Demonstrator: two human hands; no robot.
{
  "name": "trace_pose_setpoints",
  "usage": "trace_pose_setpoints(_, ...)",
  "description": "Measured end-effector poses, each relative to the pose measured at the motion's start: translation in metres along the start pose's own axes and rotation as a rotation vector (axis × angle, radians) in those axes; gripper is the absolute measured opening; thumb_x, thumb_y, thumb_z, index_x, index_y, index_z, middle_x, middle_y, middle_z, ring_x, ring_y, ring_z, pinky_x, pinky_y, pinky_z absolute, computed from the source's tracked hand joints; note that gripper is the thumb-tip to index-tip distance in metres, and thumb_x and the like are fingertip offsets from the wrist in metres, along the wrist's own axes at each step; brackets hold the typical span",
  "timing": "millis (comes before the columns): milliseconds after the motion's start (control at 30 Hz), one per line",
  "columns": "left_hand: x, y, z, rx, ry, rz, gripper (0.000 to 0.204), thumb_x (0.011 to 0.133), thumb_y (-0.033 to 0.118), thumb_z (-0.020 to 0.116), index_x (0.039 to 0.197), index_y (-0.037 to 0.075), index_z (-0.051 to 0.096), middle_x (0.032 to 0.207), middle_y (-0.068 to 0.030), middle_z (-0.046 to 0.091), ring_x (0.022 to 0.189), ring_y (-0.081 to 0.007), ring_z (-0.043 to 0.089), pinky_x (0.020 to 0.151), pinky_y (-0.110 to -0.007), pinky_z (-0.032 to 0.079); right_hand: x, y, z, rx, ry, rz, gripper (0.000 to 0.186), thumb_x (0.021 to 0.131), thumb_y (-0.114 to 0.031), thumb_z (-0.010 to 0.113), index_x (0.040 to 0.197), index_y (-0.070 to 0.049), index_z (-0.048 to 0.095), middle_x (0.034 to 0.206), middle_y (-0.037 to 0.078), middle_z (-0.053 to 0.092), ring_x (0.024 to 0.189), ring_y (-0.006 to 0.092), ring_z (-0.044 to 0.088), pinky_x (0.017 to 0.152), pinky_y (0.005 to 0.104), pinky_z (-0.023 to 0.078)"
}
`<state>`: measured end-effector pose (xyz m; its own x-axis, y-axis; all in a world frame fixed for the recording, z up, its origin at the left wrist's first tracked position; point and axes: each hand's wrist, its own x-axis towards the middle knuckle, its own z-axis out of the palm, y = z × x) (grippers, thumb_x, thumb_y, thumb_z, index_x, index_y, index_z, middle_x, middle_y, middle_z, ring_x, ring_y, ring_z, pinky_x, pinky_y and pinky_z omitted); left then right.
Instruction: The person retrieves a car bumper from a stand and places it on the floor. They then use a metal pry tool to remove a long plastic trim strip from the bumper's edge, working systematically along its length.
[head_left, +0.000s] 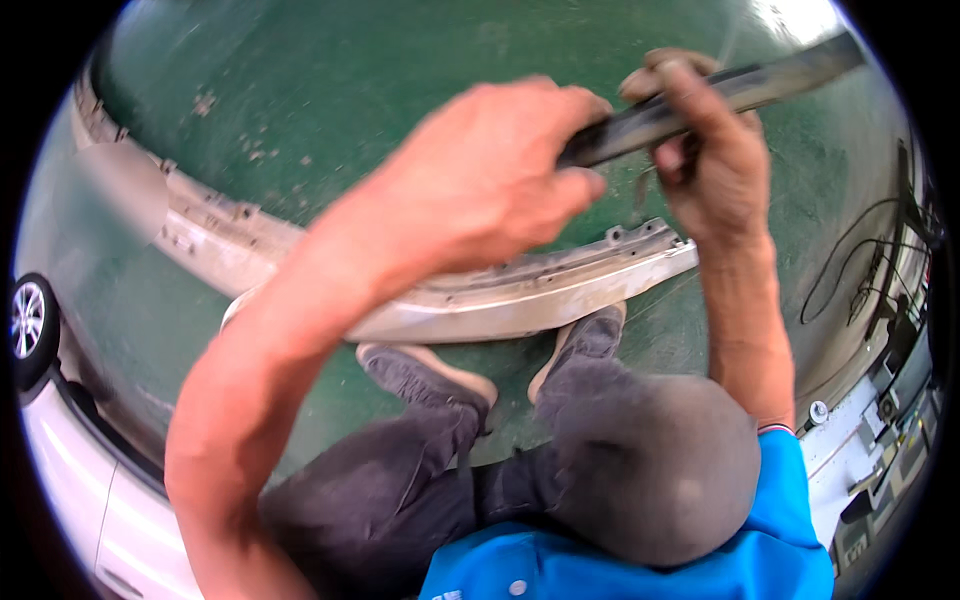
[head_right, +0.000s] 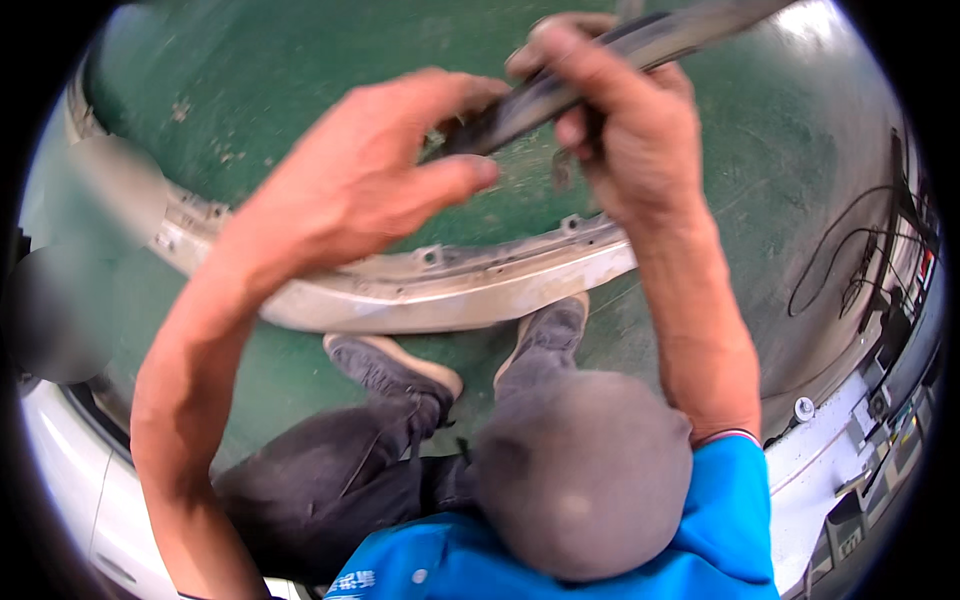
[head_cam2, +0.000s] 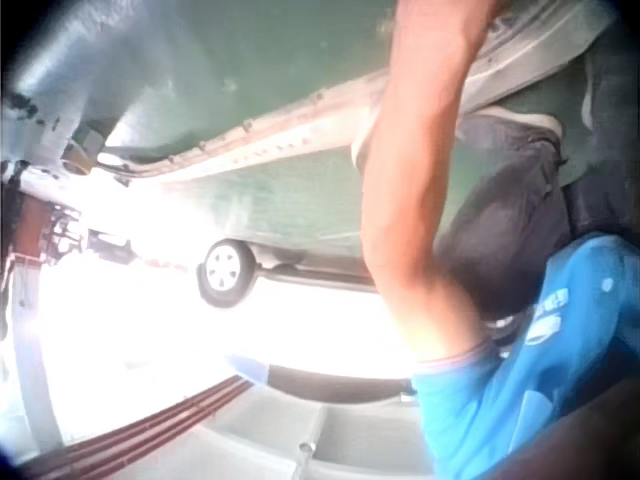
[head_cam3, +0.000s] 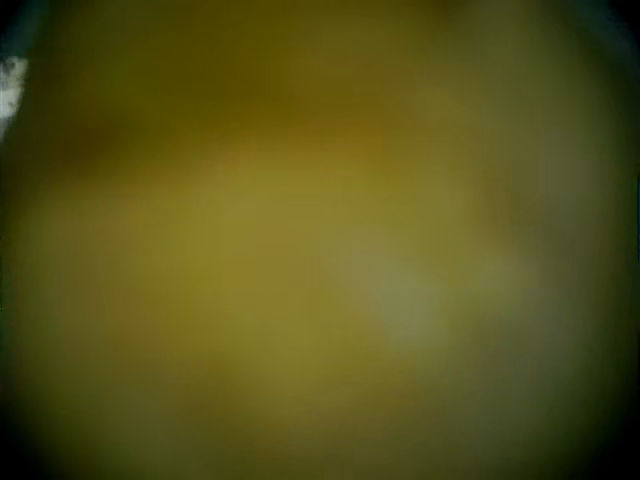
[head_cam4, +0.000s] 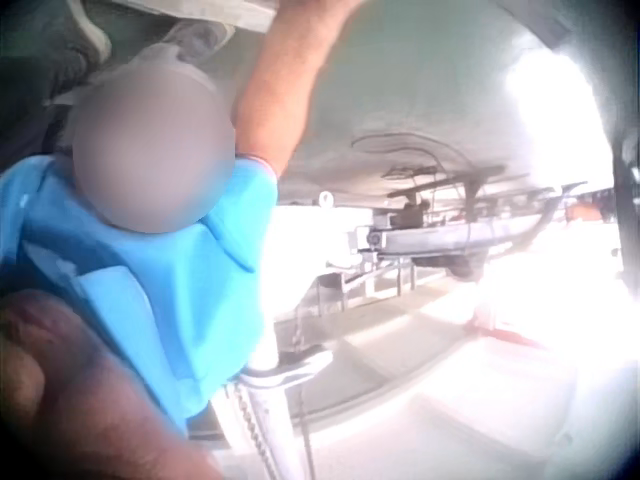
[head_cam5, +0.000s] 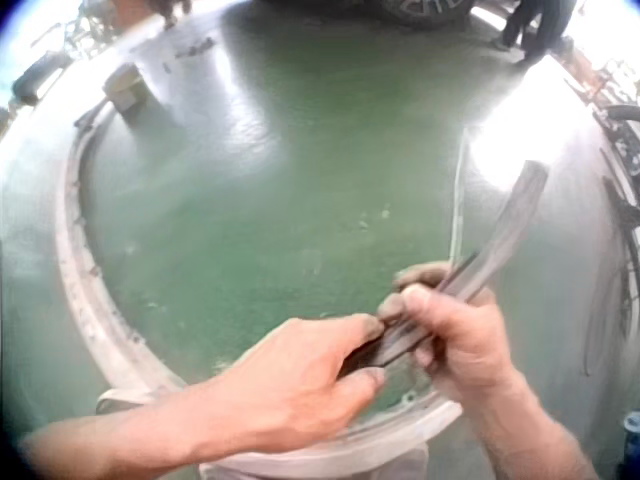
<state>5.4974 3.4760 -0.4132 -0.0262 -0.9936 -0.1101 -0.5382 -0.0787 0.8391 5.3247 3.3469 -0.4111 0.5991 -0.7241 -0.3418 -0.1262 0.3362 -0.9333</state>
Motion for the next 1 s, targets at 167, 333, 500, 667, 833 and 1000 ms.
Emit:
trace_pose_setpoints(167,-0.117,-0.030,-0.161,-0.665,0.331,-0.759,0.054,0.098,0.039,0.061,0.136,0.002,0.055,0.124,-0.0127,0.065,0.109,-0.0211,0.064,0.093,-0.036,0.051,-0.024,-0.117,0.040,0.391,-0.222,0.006,0.036,0.102,-0.030,0.058,0.118,0.002,0.055,0.111,0.015,0.062,0.053,0.0052,0.057,0.045,0.0162,0.042)
trace_pose_setpoints(333,-0.307,-0.016,-0.162,-1.080,0.930,-1.449,0.105,0.089,0.057,0.067,0.157,0.000,0.010,0.154,-0.0352,0.024,0.134,-0.0479,0.043,0.107,-0.061,0.039,-0.096,-0.224,0.112,0.646,-0.370,0.067,0.049,0.097,-0.050,0.060,0.109,-0.002,0.057,0.098,0.017,0.066,0.047,0.0056,0.053,0.042,0.0166,0.045)
trace_pose_setpoints(500,-0.313,0.067,-0.102,-1.873,1.193,-1.423,0.111,0.094,0.061,0.055,0.153,-0.008,-0.009,0.159,-0.0327,0.018,0.141,-0.0468,0.036,0.114,-0.058,0.034,-0.205,-0.305,0.149,0.790,-0.301,0.333,0.048,0.092,-0.044,0.070,0.114,-0.003,0.057,0.092,0.014,0.055,0.052,0.0062,0.052,0.046,0.0188,0.047)
trace_pose_setpoints(667,-0.314,0.111,-0.085,-1.891,0.961,-1.435,0.099,0.096,0.054,0.057,0.157,-0.001,0.002,0.157,-0.0312,0.026,0.143,-0.0443,0.035,0.113,-0.062,0.033,-0.263,-0.389,0.154,0.940,-0.056,0.447,0.038,0.092,-0.037,0.072,0.097,-0.008,0.049,0.098,0.007,0.048,0.064,0.0119,0.056,0.046,0.0241,0.046)
trace_pose_setpoints(833,-0.289,0.175,-0.142,-2.497,1.106,-0.697,0.063,0.095,0.040,0.063,0.135,-0.006,0.045,0.123,-0.0260,0.060,0.111,-0.0377,0.061,0.100,-0.054,0.048,-0.307,-0.498,0.190,0.949,-0.213,0.403,0.039,0.094,-0.040,0.069,0.094,-0.005,0.052,0.095,0.012,0.057,0.059,0.0108,0.059,0.046,0.0229,0.047)
trace_pose_setpoints(1000,-0.361,0.284,-0.287,-2.280,1.623,0.013,0.016,0.094,0.012,0.061,0.102,-0.002,0.062,0.093,-0.0121,0.065,0.083,-0.0236,0.064,0.082,-0.038,0.055,-0.307,-0.560,0.206,0.883,-0.229,0.153,0.031,0.098,-0.032,0.065,0.094,-0.008,0.047,0.083,0.008,0.054,0.055,0.0118,0.058,0.047,0.0227,0.050)
